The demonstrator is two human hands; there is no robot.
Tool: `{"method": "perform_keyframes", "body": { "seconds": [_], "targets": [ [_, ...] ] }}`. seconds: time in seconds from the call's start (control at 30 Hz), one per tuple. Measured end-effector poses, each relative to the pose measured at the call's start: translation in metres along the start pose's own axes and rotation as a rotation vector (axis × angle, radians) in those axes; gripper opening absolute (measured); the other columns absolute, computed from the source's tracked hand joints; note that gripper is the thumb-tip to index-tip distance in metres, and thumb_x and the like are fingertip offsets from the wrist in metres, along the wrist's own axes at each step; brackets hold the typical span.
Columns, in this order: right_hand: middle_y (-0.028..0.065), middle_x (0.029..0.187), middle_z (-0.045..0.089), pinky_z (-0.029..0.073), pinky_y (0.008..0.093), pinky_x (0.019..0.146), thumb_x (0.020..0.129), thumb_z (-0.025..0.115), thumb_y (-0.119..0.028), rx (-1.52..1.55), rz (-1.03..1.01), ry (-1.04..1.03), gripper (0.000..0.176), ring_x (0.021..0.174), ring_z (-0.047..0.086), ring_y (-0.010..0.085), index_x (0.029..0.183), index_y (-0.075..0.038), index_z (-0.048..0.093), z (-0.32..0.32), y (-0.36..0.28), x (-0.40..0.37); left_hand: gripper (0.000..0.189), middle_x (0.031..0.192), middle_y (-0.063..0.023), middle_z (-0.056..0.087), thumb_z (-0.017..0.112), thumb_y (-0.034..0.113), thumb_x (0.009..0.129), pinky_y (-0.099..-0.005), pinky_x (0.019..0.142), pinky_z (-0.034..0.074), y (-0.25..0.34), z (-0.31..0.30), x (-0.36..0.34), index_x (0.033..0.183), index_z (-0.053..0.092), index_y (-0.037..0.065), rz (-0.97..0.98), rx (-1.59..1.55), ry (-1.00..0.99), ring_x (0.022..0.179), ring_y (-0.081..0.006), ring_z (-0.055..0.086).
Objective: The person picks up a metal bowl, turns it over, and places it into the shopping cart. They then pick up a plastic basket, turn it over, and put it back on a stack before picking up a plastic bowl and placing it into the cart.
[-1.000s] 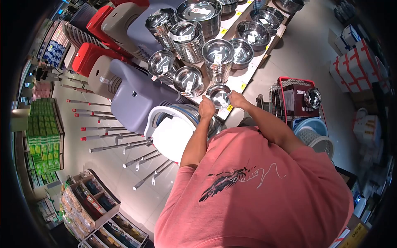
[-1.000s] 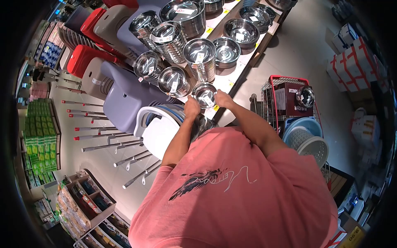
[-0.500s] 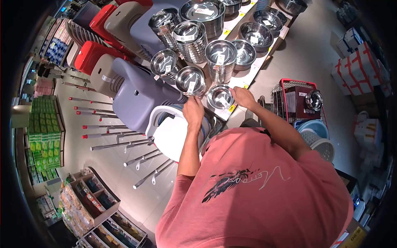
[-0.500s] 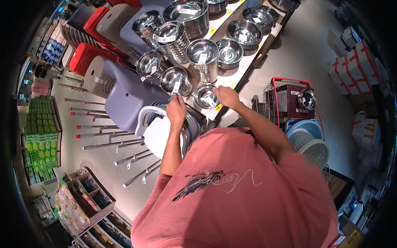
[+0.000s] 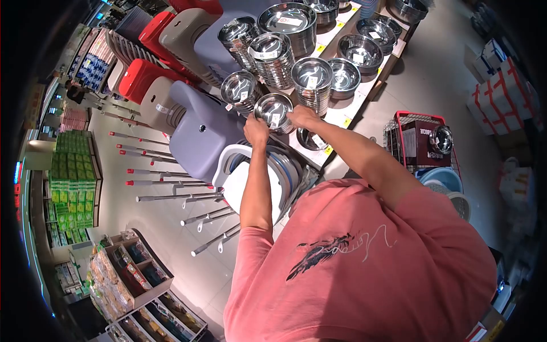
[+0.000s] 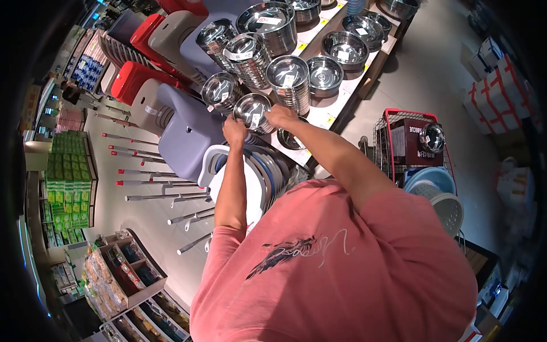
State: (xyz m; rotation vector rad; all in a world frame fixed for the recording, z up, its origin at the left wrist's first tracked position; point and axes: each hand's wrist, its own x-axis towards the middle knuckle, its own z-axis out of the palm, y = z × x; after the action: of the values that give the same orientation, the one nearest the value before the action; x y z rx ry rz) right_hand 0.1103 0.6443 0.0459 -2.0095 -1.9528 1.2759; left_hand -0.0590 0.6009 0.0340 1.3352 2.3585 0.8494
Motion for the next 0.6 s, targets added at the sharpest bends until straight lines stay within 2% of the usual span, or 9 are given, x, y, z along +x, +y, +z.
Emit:
{"method": "perform_keyframes", "body": {
  "seconds": [0.17,0.23,0.27,0.3,0.33,0.37,0.47,0.53,0.6],
  "targets": [
    [0.025,0.098,0.07,0.053,0.0467,0.083,0.084,0.059,-0.038,-0.068,-0.163,0.163,0.042,0.094,0.068,0.0415,0.094,-0.001,0.074,-0.012,0.003,-0.029,0.035,0.1,-0.0267,0.07,0.057,0.012,0.086,-0.0482,0.088,0.049,0.001,-0.021,-0.033,0.117,0.064,-0.002,0.068,-0.18,0.171,0.094,-0.0429,0.067],
    [0.0253,0.086,0.069,0.053,0.0491,0.078,0.082,0.059,-0.037,-0.107,-0.379,0.216,0.039,0.084,0.067,0.0427,0.085,0.0,0.073,-0.026,0.004,-0.054,0.037,0.107,-0.0259,0.068,0.052,0.011,0.089,-0.0436,0.091,0.048,0.007,-0.041,-0.05,0.12,0.061,-0.005,-0.025,-0.312,0.072,0.1,-0.0386,0.067],
    [0.0252,0.079,0.067,0.051,0.051,0.074,0.082,0.058,-0.033,-0.099,-0.468,0.246,0.036,0.079,0.065,0.0433,0.077,0.0,0.07,-0.033,0.005,-0.07,0.038,0.11,-0.0214,0.067,0.051,0.011,0.091,-0.0389,0.093,0.046,-0.001,-0.037,-0.052,0.124,0.059,-0.005,0.011,-0.507,0.045,0.102,-0.0313,0.064],
    [0.0252,0.079,0.067,0.051,0.051,0.074,0.082,0.058,-0.033,-0.101,-0.465,0.239,0.036,0.079,0.065,0.0433,0.077,0.0,0.07,-0.037,0.005,-0.082,0.039,0.114,-0.0168,0.066,0.051,0.011,0.092,-0.0341,0.095,0.044,-0.008,-0.036,-0.056,0.127,0.057,-0.005,0.046,-0.703,0.02,0.105,-0.024,0.061],
    [0.0248,0.077,0.066,0.051,0.0513,0.073,0.083,0.058,-0.034,-0.08,-0.477,0.255,0.036,0.078,0.065,0.0429,0.075,0.0,0.068,-0.04,0.005,-0.092,0.039,0.124,-0.0125,0.06,0.044,0.008,0.096,-0.0308,0.099,0.039,0.001,-0.053,-0.065,0.132,0.053,-0.005,0.02,-0.734,-0.153,0.113,-0.0198,0.054],
    [0.0243,0.076,0.066,0.05,0.0517,0.072,0.085,0.057,-0.034,-0.056,-0.489,0.276,0.037,0.078,0.065,0.0426,0.073,-0.001,0.066,-0.044,0.003,-0.102,0.039,0.124,-0.0125,0.06,0.044,0.008,0.096,-0.0308,0.099,0.039,0.004,-0.058,-0.07,0.132,0.053,-0.005,0.017,-0.733,-0.153,0.113,-0.0198,0.054],
    [0.0295,0.082,0.065,0.047,0.0549,0.076,0.093,0.049,-0.033,0.055,-0.51,0.299,0.038,0.083,0.063,0.0475,0.089,0.003,0.059,-0.042,0.007,-0.113,0.037,0.123,-0.0111,0.061,0.041,0.006,0.097,-0.031,0.1,0.039,0.014,-0.06,-0.079,0.129,0.056,-0.004,0.014,-1.007,-0.23,0.112,-0.0188,0.055],
    [0.0362,0.088,0.061,0.044,0.0573,0.08,0.096,0.042,-0.029,0.161,-0.595,0.299,0.04,0.088,0.059,0.0523,0.104,0.009,0.051,-0.047,0.008,-0.12,0.037,0.12,-0.013,0.063,0.04,0.006,0.097,-0.0319,0.1,0.04,0.031,-0.07,-0.086,0.127,0.058,-0.004,0.082,-0.985,-0.203,0.11,-0.0203,0.057],
    [0.0361,0.088,0.061,0.045,0.0571,0.08,0.096,0.042,-0.028,0.17,-0.613,0.306,0.04,0.088,0.059,0.0521,0.105,0.009,0.052,-0.056,0.009,-0.127,0.038,0.116,-0.0144,0.066,0.039,0.006,0.094,-0.0326,0.099,0.041,0.044,-0.077,-0.089,0.124,0.06,-0.004,0.192,-0.926,-0.151,0.109,-0.022,0.059]
  ]
}}
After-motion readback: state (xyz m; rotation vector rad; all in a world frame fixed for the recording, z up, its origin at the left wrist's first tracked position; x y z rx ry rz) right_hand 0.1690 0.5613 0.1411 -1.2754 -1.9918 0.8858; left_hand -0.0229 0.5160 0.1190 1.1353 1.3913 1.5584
